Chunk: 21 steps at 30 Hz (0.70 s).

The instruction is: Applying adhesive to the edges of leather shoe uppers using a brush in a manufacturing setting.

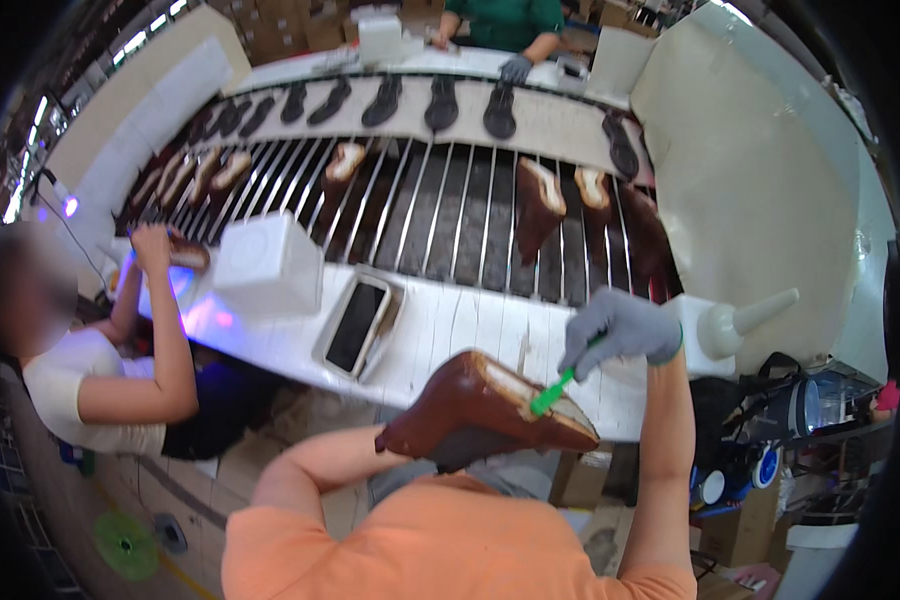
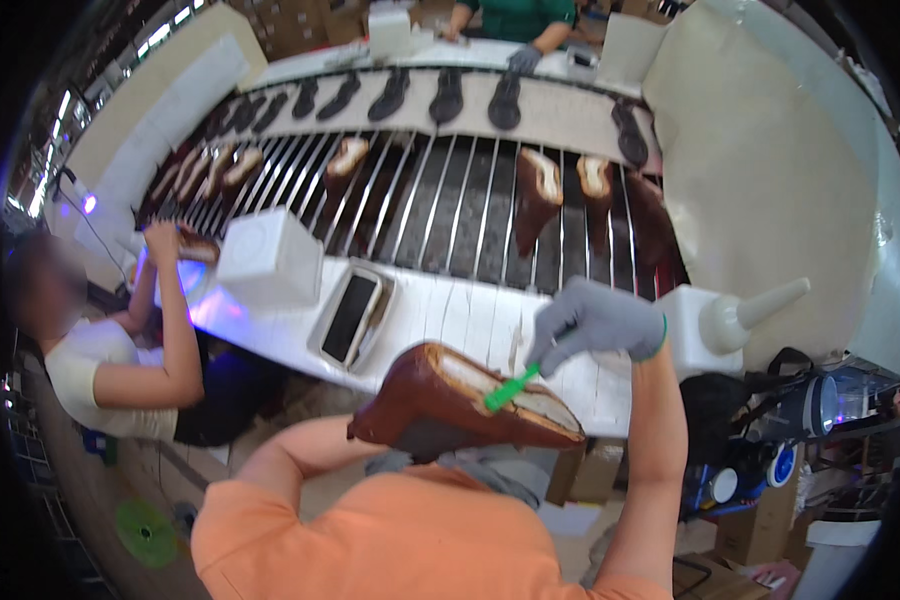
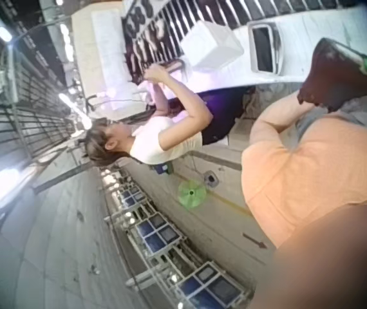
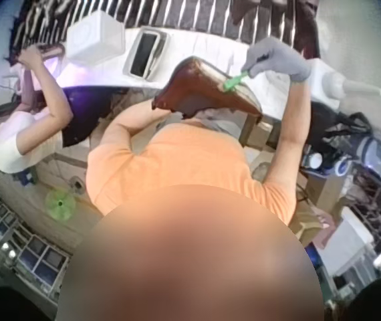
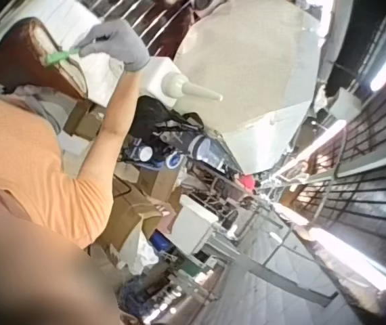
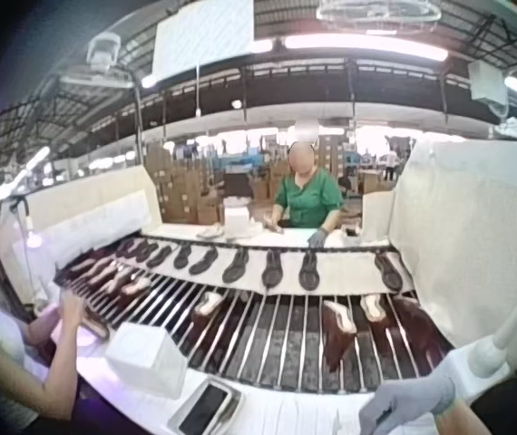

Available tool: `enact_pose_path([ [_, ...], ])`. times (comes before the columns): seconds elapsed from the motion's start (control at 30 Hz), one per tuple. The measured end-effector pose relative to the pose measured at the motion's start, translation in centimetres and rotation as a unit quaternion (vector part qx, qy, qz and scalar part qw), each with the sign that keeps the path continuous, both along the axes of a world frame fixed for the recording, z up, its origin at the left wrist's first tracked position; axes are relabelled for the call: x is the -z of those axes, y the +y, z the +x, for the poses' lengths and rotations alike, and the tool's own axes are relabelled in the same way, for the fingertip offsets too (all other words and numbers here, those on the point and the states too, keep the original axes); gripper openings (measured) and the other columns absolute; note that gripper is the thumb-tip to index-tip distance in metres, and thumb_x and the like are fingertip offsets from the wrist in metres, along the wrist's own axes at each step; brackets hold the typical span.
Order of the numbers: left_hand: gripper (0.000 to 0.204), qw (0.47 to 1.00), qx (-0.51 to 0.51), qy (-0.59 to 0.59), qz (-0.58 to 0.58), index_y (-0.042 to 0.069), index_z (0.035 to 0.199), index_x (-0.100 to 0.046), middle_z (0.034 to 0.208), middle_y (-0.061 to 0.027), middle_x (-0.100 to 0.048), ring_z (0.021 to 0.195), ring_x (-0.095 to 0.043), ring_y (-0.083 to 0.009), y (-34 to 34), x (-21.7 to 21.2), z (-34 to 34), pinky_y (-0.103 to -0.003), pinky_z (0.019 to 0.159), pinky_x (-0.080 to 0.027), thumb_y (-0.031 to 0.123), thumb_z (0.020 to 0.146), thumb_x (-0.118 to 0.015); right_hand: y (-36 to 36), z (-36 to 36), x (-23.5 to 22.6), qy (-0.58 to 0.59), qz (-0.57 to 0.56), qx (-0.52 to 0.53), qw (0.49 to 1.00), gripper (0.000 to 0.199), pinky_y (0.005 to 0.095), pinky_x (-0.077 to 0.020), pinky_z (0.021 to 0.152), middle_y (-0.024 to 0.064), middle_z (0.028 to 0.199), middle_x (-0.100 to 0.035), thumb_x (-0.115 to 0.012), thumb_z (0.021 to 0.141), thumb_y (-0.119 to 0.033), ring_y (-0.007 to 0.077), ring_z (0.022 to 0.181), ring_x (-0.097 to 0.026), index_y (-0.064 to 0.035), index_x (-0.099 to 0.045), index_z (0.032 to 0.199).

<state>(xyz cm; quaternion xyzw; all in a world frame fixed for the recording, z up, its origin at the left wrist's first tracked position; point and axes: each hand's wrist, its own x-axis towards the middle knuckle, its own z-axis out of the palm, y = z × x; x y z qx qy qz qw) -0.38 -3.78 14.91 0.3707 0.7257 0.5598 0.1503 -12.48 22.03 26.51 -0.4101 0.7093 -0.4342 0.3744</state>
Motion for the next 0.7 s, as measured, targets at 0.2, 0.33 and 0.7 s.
enact_pose_path([
  [0.2,0.067,0.992,-0.084,-0.079,0.059,0.011,0.127,-0.057,0.1,-0.0116,-0.067,0.082,-0.067,-0.0251,-2.0,3.3,-3.5,-0.037,0.069,-0.057,0.067,0.091,-0.047,6.1,8.6,7.9,-0.003,-0.118,0.604,0.788,0.011,0.0242,-0.0378,0.05,0.001,0.066,-0.062,-0.073,0.08,-0.005,0.0064,0.056,-0.052,0.0025,-0.074,0.088],
  [0.33,0.068,0.962,-0.146,-0.178,0.148,0.011,0.128,-0.056,0.101,-0.0125,-0.067,0.083,-0.067,-0.026,-4.0,6.9,-11.1,-0.038,0.068,-0.057,0.069,0.092,-0.044,5.8,12.7,19.5,0.096,-0.076,0.807,0.577,0.012,0.0256,-0.0372,0.05,0.0,0.066,-0.057,-0.068,0.086,-0.008,0.0079,0.055,-0.047,0.0036,-0.069,0.09],
  [0.7,0.086,0.819,-0.234,-0.32,0.415,0.013,0.142,-0.049,0.129,-0.004,-0.062,0.108,-0.063,-0.0221,-9.6,12.8,-39.4,-0.037,0.094,-0.053,0.079,0.088,-0.037,3.5,15.5,23.7,0.25,0.085,0.826,0.498,0.028,0.0404,-0.0484,0.079,0.0176,0.094,-0.066,-0.058,0.099,-0.024,0.0312,0.087,-0.061,0.0012,-0.067,0.105],
])
